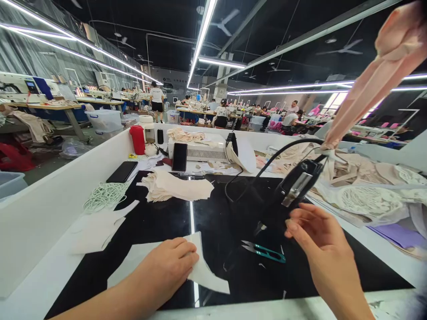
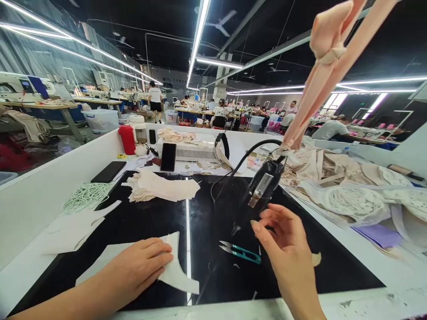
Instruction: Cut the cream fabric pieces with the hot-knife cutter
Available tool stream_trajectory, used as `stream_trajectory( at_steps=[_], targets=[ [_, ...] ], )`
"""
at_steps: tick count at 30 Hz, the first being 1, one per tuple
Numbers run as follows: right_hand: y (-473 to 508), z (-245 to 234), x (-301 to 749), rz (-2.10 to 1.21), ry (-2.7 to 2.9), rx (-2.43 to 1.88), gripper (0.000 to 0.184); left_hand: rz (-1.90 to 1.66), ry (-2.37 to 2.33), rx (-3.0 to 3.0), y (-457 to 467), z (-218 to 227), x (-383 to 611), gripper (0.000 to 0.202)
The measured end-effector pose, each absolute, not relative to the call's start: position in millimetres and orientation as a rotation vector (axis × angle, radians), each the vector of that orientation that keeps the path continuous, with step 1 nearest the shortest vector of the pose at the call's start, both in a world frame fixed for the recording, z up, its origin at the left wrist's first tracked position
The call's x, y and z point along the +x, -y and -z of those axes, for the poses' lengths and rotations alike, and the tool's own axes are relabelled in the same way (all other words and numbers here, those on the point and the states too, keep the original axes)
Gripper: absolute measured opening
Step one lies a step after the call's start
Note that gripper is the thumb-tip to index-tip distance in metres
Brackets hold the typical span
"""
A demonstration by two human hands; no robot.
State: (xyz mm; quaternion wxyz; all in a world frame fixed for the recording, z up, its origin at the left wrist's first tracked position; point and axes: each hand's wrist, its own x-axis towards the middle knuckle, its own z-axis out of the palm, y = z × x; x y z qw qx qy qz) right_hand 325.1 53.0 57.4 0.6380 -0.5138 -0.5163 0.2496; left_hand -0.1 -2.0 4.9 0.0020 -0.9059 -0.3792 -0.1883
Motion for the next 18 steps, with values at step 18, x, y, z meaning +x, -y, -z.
stream_trajectory(
  at_steps=[18],
  targets=[
    [-99.0, -70.7, 273.1, -0.957, 1.301, -0.765, 0.045, 0.543, 1.092, -2.696, -11.8, 7.8, 23.6, 0.011]
  ],
)
